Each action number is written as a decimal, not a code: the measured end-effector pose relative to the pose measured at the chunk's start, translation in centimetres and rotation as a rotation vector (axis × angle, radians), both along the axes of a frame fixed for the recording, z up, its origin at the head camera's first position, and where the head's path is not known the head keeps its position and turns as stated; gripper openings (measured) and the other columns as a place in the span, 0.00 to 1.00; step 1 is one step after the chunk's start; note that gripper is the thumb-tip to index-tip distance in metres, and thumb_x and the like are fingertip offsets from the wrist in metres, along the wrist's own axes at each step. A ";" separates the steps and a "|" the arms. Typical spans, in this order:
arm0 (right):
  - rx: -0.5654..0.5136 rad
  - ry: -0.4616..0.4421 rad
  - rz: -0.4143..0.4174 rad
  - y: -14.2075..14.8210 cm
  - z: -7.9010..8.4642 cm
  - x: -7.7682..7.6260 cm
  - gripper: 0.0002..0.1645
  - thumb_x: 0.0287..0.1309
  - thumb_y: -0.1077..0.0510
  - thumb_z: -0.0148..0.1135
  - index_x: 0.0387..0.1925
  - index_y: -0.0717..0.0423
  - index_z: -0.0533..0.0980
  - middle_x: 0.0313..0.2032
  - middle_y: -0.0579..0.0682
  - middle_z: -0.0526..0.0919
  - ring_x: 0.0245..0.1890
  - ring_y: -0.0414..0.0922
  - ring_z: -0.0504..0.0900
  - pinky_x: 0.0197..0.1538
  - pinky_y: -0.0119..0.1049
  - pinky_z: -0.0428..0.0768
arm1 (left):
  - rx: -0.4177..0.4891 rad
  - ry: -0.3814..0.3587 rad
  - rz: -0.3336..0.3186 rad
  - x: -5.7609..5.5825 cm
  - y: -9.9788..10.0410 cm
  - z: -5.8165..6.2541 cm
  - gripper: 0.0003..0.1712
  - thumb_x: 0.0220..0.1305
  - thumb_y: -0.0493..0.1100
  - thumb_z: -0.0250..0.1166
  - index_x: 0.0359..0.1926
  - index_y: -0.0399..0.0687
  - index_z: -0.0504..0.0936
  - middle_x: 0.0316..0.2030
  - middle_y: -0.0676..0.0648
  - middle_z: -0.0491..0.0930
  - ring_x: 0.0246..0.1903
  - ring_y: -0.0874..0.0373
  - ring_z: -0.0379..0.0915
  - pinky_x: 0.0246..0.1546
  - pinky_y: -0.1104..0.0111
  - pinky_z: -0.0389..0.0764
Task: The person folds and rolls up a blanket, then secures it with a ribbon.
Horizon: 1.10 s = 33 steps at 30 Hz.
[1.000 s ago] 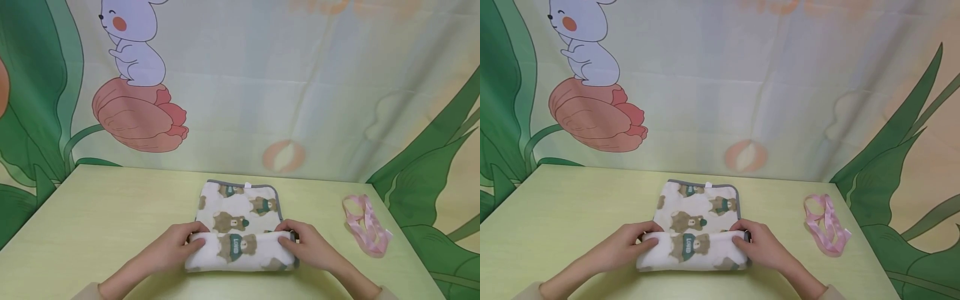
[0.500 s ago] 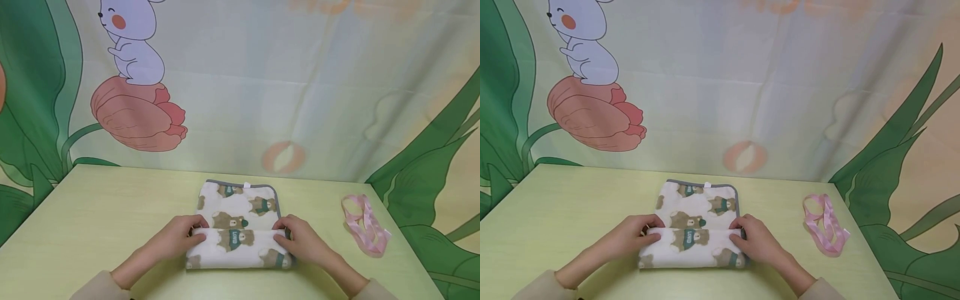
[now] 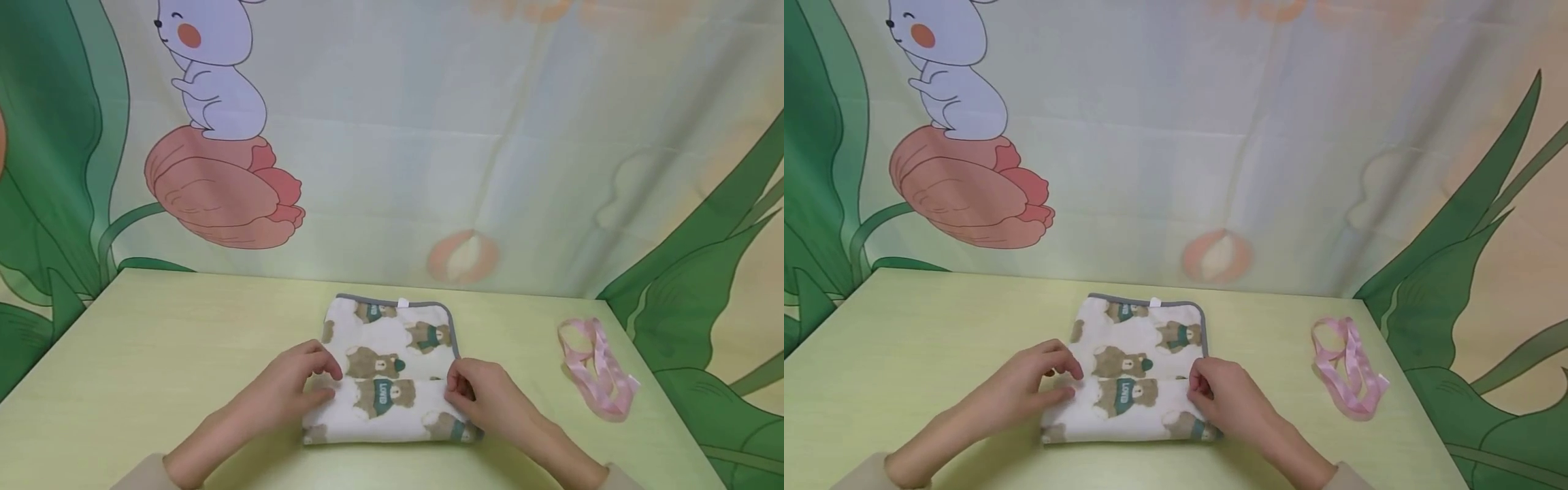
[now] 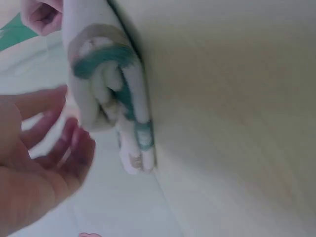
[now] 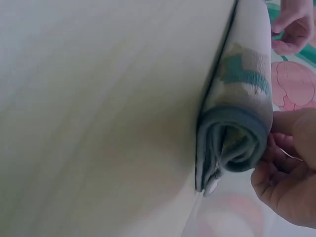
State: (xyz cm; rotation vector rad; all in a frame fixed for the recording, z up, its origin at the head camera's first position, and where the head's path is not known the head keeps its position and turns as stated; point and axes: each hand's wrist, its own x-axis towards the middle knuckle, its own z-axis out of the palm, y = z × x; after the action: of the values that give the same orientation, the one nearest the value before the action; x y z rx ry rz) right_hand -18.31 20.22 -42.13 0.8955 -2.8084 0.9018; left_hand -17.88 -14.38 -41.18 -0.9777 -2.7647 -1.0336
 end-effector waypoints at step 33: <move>0.317 0.071 0.219 0.4 -0.1 1.5 0.35 0.46 0.66 0.77 0.58 0.55 0.74 0.55 0.48 0.75 0.55 0.46 0.74 0.56 0.43 0.78 | -0.341 0.124 -0.194 1.1 0.8 -1.2 0.35 0.46 0.32 0.81 0.55 0.49 0.76 0.46 0.53 0.70 0.44 0.56 0.70 0.47 0.63 0.77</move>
State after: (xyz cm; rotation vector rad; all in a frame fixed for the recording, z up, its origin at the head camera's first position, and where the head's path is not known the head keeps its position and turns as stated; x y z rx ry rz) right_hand -16.84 20.61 -42.24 1.2670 -2.8788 0.4336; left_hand -16.78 -13.53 -42.33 -1.3211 -2.8387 -0.4982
